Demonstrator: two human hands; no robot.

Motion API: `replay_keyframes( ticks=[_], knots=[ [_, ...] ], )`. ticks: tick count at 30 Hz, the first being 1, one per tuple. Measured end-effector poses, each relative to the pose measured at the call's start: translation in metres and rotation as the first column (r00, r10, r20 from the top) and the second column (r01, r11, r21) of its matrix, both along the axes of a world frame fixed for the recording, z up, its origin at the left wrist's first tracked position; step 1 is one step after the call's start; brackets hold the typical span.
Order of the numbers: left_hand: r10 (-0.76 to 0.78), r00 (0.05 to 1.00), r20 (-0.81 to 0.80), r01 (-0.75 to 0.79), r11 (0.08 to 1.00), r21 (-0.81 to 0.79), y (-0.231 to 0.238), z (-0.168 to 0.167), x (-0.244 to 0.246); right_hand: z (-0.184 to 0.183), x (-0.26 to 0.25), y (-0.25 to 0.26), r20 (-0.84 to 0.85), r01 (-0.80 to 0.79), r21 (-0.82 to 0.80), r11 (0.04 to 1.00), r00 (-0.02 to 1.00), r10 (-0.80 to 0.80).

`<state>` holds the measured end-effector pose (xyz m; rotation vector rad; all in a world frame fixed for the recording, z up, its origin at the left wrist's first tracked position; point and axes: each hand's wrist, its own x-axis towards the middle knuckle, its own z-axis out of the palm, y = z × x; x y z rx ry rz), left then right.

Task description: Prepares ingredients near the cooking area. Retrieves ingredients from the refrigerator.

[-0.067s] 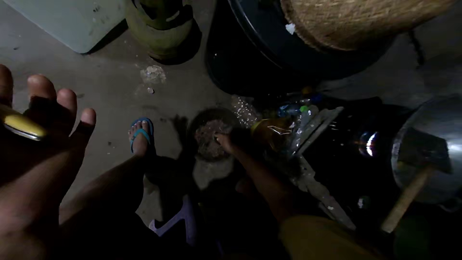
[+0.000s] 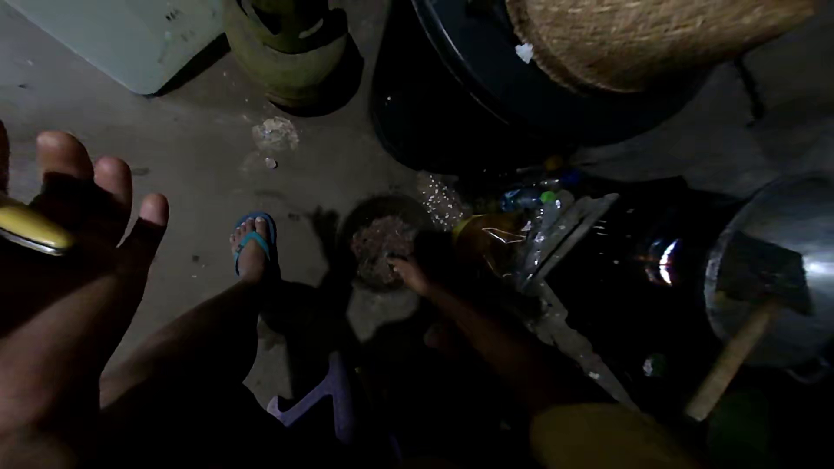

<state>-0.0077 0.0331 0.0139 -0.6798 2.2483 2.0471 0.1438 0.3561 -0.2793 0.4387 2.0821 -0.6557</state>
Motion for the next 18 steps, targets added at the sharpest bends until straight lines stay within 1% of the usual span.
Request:
replay_keyframes(
  ticks=[1, 2, 3, 4, 5, 6, 7, 8, 9, 10, 11, 12, 13, 15, 16, 17, 18],
  knots=[
    [-0.077, 0.994, -0.078, 0.072, 0.996, -0.058, -0.013, -0.017, 0.002, 0.005, 0.015, -0.002, 0.043, -0.062, 0.046, 0.997, 0.997, 0.060],
    [-0.184, 0.972, -0.147, 0.165, 0.977, -0.133, -0.028, -0.033, 0.005, 0.007, 0.025, -0.005, 0.075, -0.079, 0.087, 0.993, 0.995, 0.073],
    [-0.235, 0.957, -0.171, 0.212, 0.967, -0.143, -0.034, -0.040, 0.006, 0.006, 0.029, -0.004, 0.092, -0.132, 0.114, 0.985, 0.988, 0.122],
    [-0.238, 0.957, -0.165, 0.220, 0.968, -0.120, -0.030, -0.038, 0.006, 0.001, 0.027, -0.002, 0.089, -0.191, 0.120, 0.974, 0.979, 0.181],
    [-0.224, 0.959, -0.172, 0.207, 0.972, -0.110, -0.025, -0.038, 0.005, -0.006, 0.019, 0.000, 0.059, -0.154, 0.120, 0.981, 0.987, 0.147],
    [-0.192, 0.968, -0.163, 0.181, 0.980, -0.081, -0.018, -0.034, 0.005, -0.017, 0.008, 0.002, -0.004, -0.019, 0.111, 0.994, 1.000, 0.019],
    [-0.156, 0.973, -0.170, 0.151, 0.988, -0.039, -0.013, -0.033, 0.004, -0.031, -0.004, 0.003, -0.085, 0.127, 0.080, 0.989, 0.989, -0.120],
    [-0.133, 0.976, -0.172, 0.145, 0.987, 0.062, -0.013, -0.031, 0.006, -0.041, -0.017, 0.005, -0.144, 0.188, 0.033, 0.982, 0.973, -0.182],
    [-0.078, 0.979, -0.187, 0.121, 0.965, 0.232, -0.017, -0.032, 0.009, -0.044, -0.030, 0.006, -0.163, 0.181, -0.001, 0.983, 0.970, -0.179],
    [-0.007, 0.985, -0.173, 0.084, 0.893, 0.443, -0.024, -0.030, 0.012, -0.038, -0.044, 0.009, -0.109, 0.146, -0.021, 0.989, 0.983, -0.147],
    [0.006, 0.987, -0.159, 0.081, 0.842, 0.533, -0.029, -0.029, 0.013, -0.028, -0.057, 0.014, -0.042, 0.126, -0.064, 0.990, 0.991, -0.129],
    [0.009, 0.988, -0.154, 0.079, 0.825, 0.560, -0.033, -0.028, 0.012, -0.015, -0.066, 0.021, -0.002, 0.158, -0.094, 0.983, 0.987, -0.159],
    [0.005, 0.989, -0.148, 0.078, 0.833, 0.548, -0.035, -0.027, 0.012, -0.004, -0.067, 0.028, -0.011, 0.217, -0.096, 0.971, 0.976, -0.219],
    [-0.005, 0.990, -0.143, 0.076, 0.865, 0.495, -0.035, -0.024, 0.012, 0.005, -0.055, 0.042, -0.132, 0.315, -0.034, 0.949, 0.939, -0.316],
    [-0.021, 0.989, -0.144, 0.087, 0.878, 0.471, -0.034, -0.024, 0.013, 0.000, -0.045, 0.044, -0.191, 0.394, 0.003, 0.919, 0.902, -0.386],
    [-0.027, 0.988, -0.151, 0.097, 0.873, 0.478, -0.033, -0.024, 0.013, -0.009, -0.033, 0.040, -0.248, 0.480, 0.035, 0.876, 0.854, -0.458],
    [-0.030, 0.987, -0.158, 0.107, 0.858, 0.502, -0.033, -0.025, 0.013, -0.021, -0.020, 0.028, -0.284, 0.562, 0.025, 0.827, 0.797, -0.534]
  ],
)
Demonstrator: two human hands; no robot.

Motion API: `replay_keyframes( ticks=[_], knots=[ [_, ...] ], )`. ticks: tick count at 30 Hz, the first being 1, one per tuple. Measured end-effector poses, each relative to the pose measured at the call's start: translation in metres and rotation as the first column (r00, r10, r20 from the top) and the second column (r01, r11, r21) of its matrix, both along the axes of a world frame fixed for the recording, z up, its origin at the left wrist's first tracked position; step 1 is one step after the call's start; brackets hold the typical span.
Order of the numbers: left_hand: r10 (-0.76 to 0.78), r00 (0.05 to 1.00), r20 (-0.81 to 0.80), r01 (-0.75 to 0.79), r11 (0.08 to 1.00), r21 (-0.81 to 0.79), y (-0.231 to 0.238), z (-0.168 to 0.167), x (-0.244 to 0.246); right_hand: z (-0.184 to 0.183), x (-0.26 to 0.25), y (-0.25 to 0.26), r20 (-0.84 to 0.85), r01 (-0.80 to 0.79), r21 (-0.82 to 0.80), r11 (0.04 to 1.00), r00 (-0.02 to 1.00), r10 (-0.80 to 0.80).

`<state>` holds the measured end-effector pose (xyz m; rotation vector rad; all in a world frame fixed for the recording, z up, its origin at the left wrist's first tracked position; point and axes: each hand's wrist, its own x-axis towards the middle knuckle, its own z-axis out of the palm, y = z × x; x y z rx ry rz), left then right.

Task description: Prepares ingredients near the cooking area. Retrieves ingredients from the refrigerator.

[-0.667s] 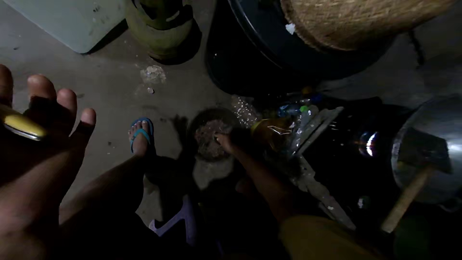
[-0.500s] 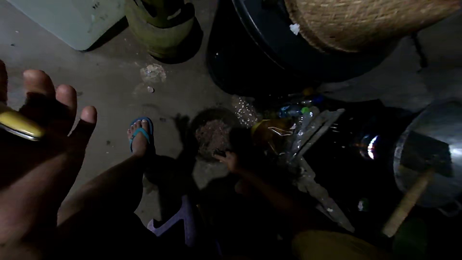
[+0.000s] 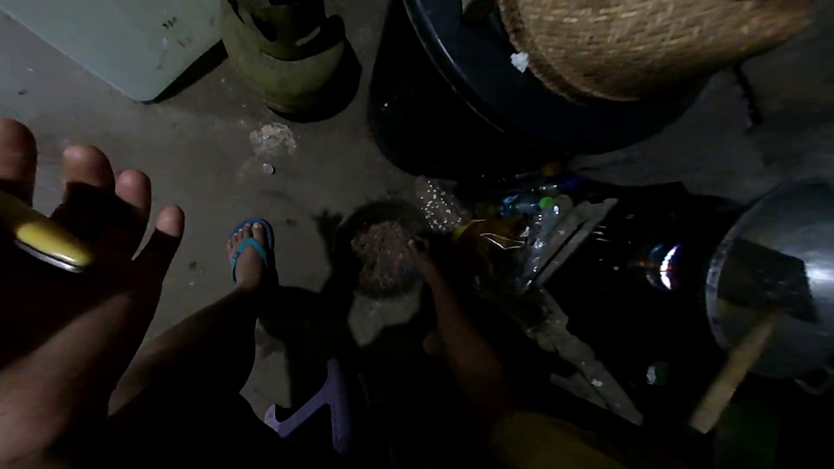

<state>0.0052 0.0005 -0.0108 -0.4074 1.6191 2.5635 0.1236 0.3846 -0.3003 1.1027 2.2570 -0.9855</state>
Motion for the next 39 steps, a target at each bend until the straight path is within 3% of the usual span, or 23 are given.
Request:
replay_keyframes(
  ticks=[2, 4, 6, 8, 10, 13, 14, 15, 17, 20, 24, 27, 31, 33, 35, 39],
  knots=[
    [0.003, 1.000, 0.004, -0.003, 0.999, 0.038, 0.001, 0.000, 0.001, -0.014, 0.014, -0.043, 0.039, 0.066, -0.009, 0.998, 0.997, -0.066],
    [0.020, 1.000, 0.004, -0.020, 0.998, 0.067, 0.000, -0.002, 0.001, -0.013, 0.011, -0.089, 0.228, -0.091, 0.064, 0.994, 0.971, 0.074],
    [0.038, 0.999, 0.029, -0.040, 0.997, 0.061, 0.002, -0.003, 0.001, 0.002, -0.007, -0.104, 0.359, -0.209, 0.033, 0.977, 0.915, 0.184],
    [0.043, 0.998, 0.044, -0.045, 0.998, 0.045, 0.003, -0.002, 0.002, 0.012, -0.019, -0.077, 0.319, -0.219, -0.103, 0.970, 0.917, 0.241],
    [0.010, 1.000, 0.003, -0.010, 1.000, -0.023, 0.001, -0.003, 0.001, 0.004, -0.017, -0.031, 0.135, -0.134, -0.245, 0.960, 0.976, 0.171],
    [0.086, 0.995, -0.053, -0.098, 0.940, -0.327, 0.012, -0.005, -0.005, -0.003, 0.016, -0.006, 0.034, 0.036, -0.210, 0.977, 0.999, -0.029],
    [0.101, 0.994, -0.045, -0.110, 0.947, -0.301, 0.014, -0.003, -0.004, -0.003, 0.028, -0.016, 0.048, 0.068, -0.151, 0.986, 0.997, -0.061],
    [0.092, 0.996, -0.001, -0.092, 0.985, -0.146, 0.009, 0.001, -0.002, -0.005, 0.038, -0.034, 0.067, 0.055, -0.072, 0.996, 0.997, -0.050],
    [0.013, 1.000, 0.011, -0.012, 0.999, -0.031, 0.001, 0.003, 0.002, -0.006, 0.044, -0.076, 0.112, -0.053, 0.087, 0.995, 0.993, 0.043],
    [0.121, 0.986, 0.119, -0.136, 0.983, 0.123, 0.009, 0.009, -0.001, 0.007, 0.002, -0.096, 0.360, -0.285, 0.027, 0.958, 0.897, 0.257],
    [0.130, 0.982, 0.136, -0.151, 0.976, 0.155, 0.007, 0.010, -0.003, 0.033, -0.036, -0.066, 0.319, -0.252, -0.131, 0.959, 0.905, 0.282],
    [0.137, 0.985, 0.109, -0.151, 0.980, 0.131, 0.002, 0.007, -0.002, 0.048, -0.038, -0.092, 0.276, -0.311, -0.096, 0.946, 0.904, 0.325],
    [0.079, 0.996, 0.037, -0.084, 0.986, 0.144, -0.002, -0.002, -0.001, 0.014, -0.009, -0.128, 0.312, -0.369, 0.000, 0.930, 0.883, 0.350],
    [0.085, 0.994, 0.066, -0.093, 0.989, 0.114, -0.004, -0.001, -0.002, 0.006, -0.009, -0.111, 0.348, -0.346, 0.021, 0.938, 0.882, 0.318],
    [0.100, 0.992, 0.078, -0.104, 0.993, 0.048, -0.008, 0.001, -0.002, 0.015, -0.020, -0.075, 0.343, -0.276, -0.091, 0.957, 0.894, 0.290],
    [0.076, 0.996, 0.052, -0.071, 0.993, -0.096, -0.012, 0.004, 0.000, 0.010, -0.044, -0.006, 0.168, -0.193, -0.259, 0.946, 0.956, 0.241]
  ],
)
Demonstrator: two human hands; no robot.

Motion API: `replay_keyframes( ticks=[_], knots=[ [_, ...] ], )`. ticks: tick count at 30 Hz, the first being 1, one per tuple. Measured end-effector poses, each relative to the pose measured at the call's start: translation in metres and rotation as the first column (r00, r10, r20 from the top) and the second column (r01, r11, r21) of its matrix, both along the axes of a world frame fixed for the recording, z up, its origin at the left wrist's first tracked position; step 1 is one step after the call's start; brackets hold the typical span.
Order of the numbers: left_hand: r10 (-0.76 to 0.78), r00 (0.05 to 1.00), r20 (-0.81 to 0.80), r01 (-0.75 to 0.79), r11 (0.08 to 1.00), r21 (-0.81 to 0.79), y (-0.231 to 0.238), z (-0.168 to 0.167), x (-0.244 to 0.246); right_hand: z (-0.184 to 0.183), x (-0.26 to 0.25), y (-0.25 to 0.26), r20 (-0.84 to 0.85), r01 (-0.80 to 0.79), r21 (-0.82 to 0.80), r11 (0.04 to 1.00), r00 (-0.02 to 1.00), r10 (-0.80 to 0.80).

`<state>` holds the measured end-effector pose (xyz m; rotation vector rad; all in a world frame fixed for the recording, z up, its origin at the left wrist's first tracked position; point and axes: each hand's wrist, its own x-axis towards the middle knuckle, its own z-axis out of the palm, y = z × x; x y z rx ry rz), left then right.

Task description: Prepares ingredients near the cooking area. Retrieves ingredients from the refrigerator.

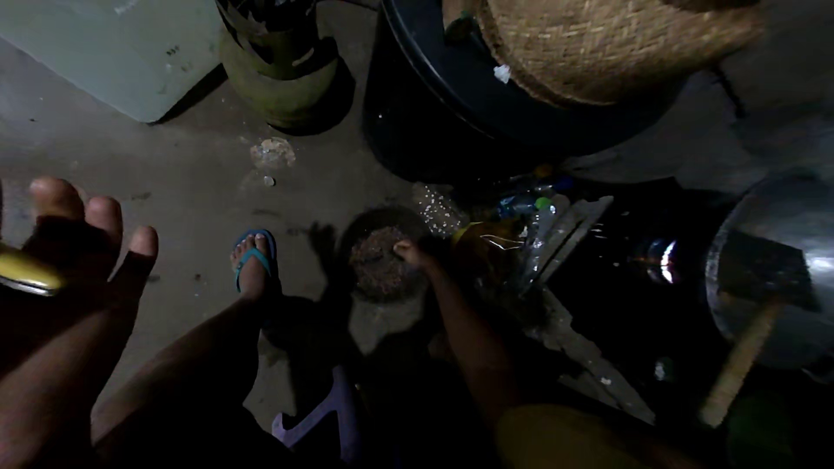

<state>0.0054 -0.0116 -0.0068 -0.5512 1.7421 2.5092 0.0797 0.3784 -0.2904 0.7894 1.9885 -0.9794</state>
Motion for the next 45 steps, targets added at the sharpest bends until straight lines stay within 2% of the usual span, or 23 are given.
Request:
replay_keyframes(
  ticks=[2, 3, 5, 6, 8, 11, 14, 16, 19, 21, 23, 25, 27, 29, 31, 32, 34, 37, 38, 40, 42, 43, 45],
  knots=[
    [-0.063, 0.998, 0.003, 0.063, 0.994, -0.091, -0.001, -0.001, 0.003, -0.009, 0.004, 0.001, -0.102, 0.131, 0.079, 0.988, 0.987, -0.123],
    [-0.063, 0.998, 0.003, 0.063, 0.994, -0.087, 0.001, 0.000, 0.002, -0.016, 0.007, -0.008, -0.141, 0.195, 0.132, 0.972, 0.974, -0.176],
    [0.007, 1.000, 0.023, -0.006, 1.000, -0.031, 0.005, 0.003, -0.003, -0.025, 0.023, -0.042, -0.102, 0.193, 0.204, 0.960, 0.979, -0.175],
    [0.044, 0.998, 0.036, -0.044, 0.999, -0.003, 0.005, 0.003, -0.004, -0.025, 0.036, -0.062, -0.019, 0.095, 0.264, 0.960, 0.995, -0.093],
    [0.025, 0.998, 0.056, -0.024, 0.999, -0.029, 0.005, 0.002, -0.004, -0.021, 0.058, -0.087, 0.113, -0.104, 0.334, 0.937, 0.991, 0.069],
    [-0.044, 0.999, 0.015, 0.045, 0.995, -0.088, 0.001, -0.003, -0.003, -0.015, 0.054, -0.075, 0.198, -0.353, 0.354, 0.866, 0.933, 0.299],
    [-0.019, 0.999, -0.026, 0.019, 1.000, -0.015, -0.005, -0.009, -0.004, -0.004, 0.034, -0.061, 0.259, -0.409, 0.332, 0.850, 0.906, 0.334],
    [-0.009, 1.000, 0.013, 0.010, 0.998, -0.065, -0.002, -0.003, -0.003, 0.004, 0.034, -0.067, 0.247, -0.442, 0.298, 0.846, 0.892, 0.379],
    [-0.012, 0.999, 0.052, 0.015, 0.999, -0.042, 0.003, 0.004, 0.001, 0.002, 0.068, -0.080, 0.151, -0.603, 0.265, 0.753, 0.797, 0.585],
    [-0.003, 0.999, 0.043, 0.003, 1.000, -0.005, 0.007, 0.005, 0.002, -0.006, 0.079, -0.077, 0.142, -0.649, 0.284, 0.706, 0.757, 0.638],
    [-0.004, 0.999, 0.034, 0.005, 0.999, -0.032, 0.010, 0.003, 0.002, -0.009, 0.061, -0.062, 0.179, -0.590, 0.309, 0.746, 0.806, 0.564],
    [-0.015, 0.999, 0.042, 0.015, 1.000, -0.001, 0.011, 0.003, 0.003, -0.021, 0.038, -0.035, 0.089, -0.351, 0.272, 0.896, 0.936, 0.340],
    [-0.043, 0.998, 0.049, 0.042, 0.999, 0.021, 0.007, 0.004, 0.002, -0.022, 0.024, -0.005, -0.057, -0.118, 0.131, 0.984, 0.990, 0.126],
    [0.024, 0.997, 0.071, -0.024, 1.000, -0.002, 0.014, 0.008, -0.001, -0.016, 0.033, 0.015, -0.176, 0.024, 0.076, 0.997, 0.984, -0.010],
    [0.207, 0.973, 0.097, -0.197, 0.975, -0.104, 0.040, 0.015, -0.007, -0.006, 0.061, 0.003, -0.163, 0.156, 0.122, 0.980, 0.977, -0.135],
    [0.031, 0.998, 0.054, -0.024, 0.992, -0.125, 0.024, 0.008, -0.003, -0.006, 0.078, -0.013, -0.133, 0.191, 0.146, 0.971, 0.976, -0.172],
    [-0.133, 0.990, -0.041, 0.127, 0.985, -0.120, 0.005, -0.004, -0.001, -0.012, 0.099, -0.055, -0.065, 0.122, 0.250, 0.960, 0.992, -0.109],
    [-0.120, 0.981, -0.155, 0.073, 0.957, -0.280, 0.002, -0.036, -0.004, -0.012, 0.079, -0.088, 0.100, -0.152, 0.342, 0.927, 0.987, 0.125],
    [-0.121, 0.983, -0.137, 0.077, 0.955, -0.286, 0.005, -0.034, -0.003, -0.011, 0.061, -0.083, 0.138, -0.217, 0.325, 0.920, 0.974, 0.181],
    [-0.102, 0.995, 0.004, 0.102, 0.989, -0.109, 0.015, -0.005, 0.003, -0.017, 0.033, -0.057, 0.149, -0.283, 0.293, 0.913, 0.957, 0.249],
    [-0.105, 0.994, 0.017, 0.105, 0.994, -0.009, 0.015, 0.001, 0.004, -0.014, 0.022, -0.033, 0.098, -0.274, 0.221, 0.936, 0.961, 0.258],
    [-0.119, 0.993, -0.009, 0.118, 0.993, -0.023, 0.012, 0.000, 0.003, -0.008, 0.024, -0.028, 0.070, -0.281, 0.183, 0.942, 0.960, 0.273],
    [-0.108, 0.994, -0.029, 0.100, 0.978, -0.184, 0.014, -0.006, -0.001, 0.005, 0.044, -0.032, 0.065, -0.388, 0.138, 0.911, 0.922, 0.383]
  ],
)
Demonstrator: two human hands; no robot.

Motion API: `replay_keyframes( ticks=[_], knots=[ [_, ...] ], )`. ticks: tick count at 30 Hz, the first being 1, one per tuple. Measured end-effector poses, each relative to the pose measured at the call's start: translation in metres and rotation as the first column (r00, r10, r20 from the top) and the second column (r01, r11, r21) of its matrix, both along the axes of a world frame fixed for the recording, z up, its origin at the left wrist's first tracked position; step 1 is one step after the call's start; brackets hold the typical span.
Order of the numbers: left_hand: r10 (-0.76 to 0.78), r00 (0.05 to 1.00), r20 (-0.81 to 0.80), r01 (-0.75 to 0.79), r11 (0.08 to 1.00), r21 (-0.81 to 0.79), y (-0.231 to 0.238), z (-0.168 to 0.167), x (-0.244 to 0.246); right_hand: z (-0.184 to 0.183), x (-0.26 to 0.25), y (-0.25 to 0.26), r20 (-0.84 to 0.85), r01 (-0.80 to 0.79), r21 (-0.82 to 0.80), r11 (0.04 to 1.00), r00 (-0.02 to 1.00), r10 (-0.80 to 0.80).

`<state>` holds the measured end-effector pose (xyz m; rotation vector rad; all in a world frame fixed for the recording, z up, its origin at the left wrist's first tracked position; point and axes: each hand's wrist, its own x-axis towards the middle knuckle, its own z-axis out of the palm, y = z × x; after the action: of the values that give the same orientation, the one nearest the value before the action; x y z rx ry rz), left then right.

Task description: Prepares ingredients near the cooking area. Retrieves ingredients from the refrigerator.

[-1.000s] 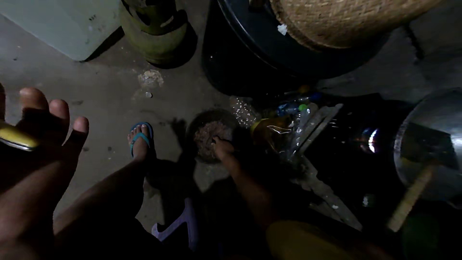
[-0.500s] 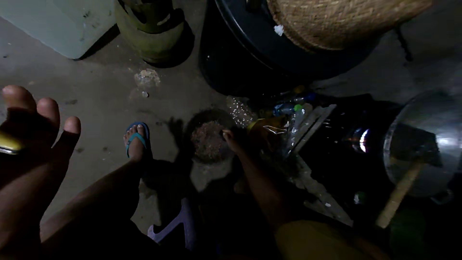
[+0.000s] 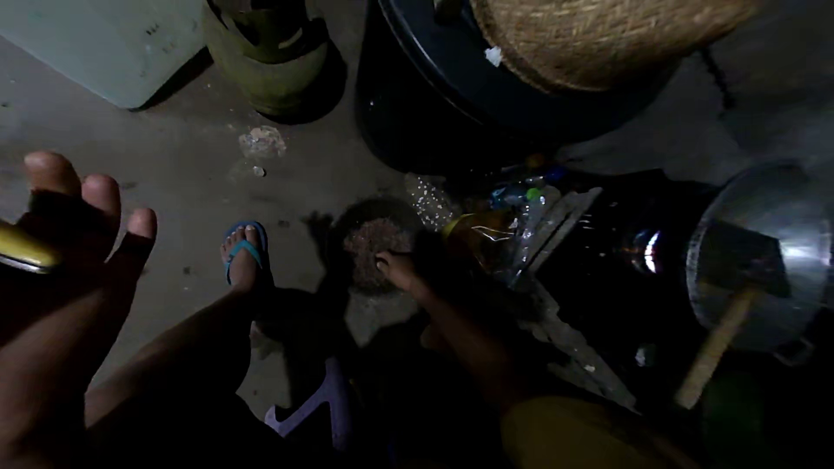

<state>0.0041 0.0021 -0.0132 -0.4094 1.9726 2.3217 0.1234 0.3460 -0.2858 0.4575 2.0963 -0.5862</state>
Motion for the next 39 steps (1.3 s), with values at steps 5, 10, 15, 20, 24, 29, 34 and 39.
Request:
replay_keyframes(
  ticks=[5, 10, 15, 20, 24, 29, 34, 39],
  knots=[
    [0.038, 0.998, -0.047, -0.039, 0.999, -0.010, 0.003, -0.013, -0.005, -0.003, 0.036, -0.026, 0.044, -0.162, 0.174, 0.971, 0.987, 0.157],
    [-0.013, 1.000, 0.006, 0.011, 0.973, 0.231, -0.002, -0.004, 0.002, -0.028, -0.034, 0.034, -0.001, 0.235, -0.085, 0.968, 0.972, -0.236],
    [0.047, 0.998, 0.030, -0.053, 0.966, 0.251, 0.003, 0.003, -0.002, -0.021, -0.004, 0.038, -0.187, 0.455, -0.008, 0.891, 0.874, -0.448],
    [0.041, 0.999, 0.026, -0.047, 0.963, 0.267, -0.001, -0.003, -0.003, -0.014, 0.022, -0.057, -0.029, 0.242, 0.200, 0.949, 0.970, -0.241],
    [-0.027, 1.000, 0.002, 0.026, 0.979, 0.203, 0.002, -0.006, 0.001, 0.003, -0.025, -0.021, 0.044, 0.280, 0.017, 0.960, 0.959, -0.280],
    [0.051, 0.998, 0.045, -0.057, 0.987, 0.148, 0.006, 0.009, 0.005, -0.006, 0.029, 0.015, -0.153, 0.491, 0.001, 0.871, 0.861, -0.485],
    [0.109, 0.992, 0.067, -0.124, 0.946, 0.300, 0.015, 0.014, 0.008, 0.002, 0.045, -0.060, -0.138, 0.321, 0.203, 0.925, 0.945, -0.297],
    [0.141, 0.980, 0.141, -0.187, 0.895, 0.404, 0.008, 0.010, 0.002, -0.002, -0.052, -0.007, -0.006, 0.305, 0.074, 0.949, 0.952, -0.306]
  ],
)
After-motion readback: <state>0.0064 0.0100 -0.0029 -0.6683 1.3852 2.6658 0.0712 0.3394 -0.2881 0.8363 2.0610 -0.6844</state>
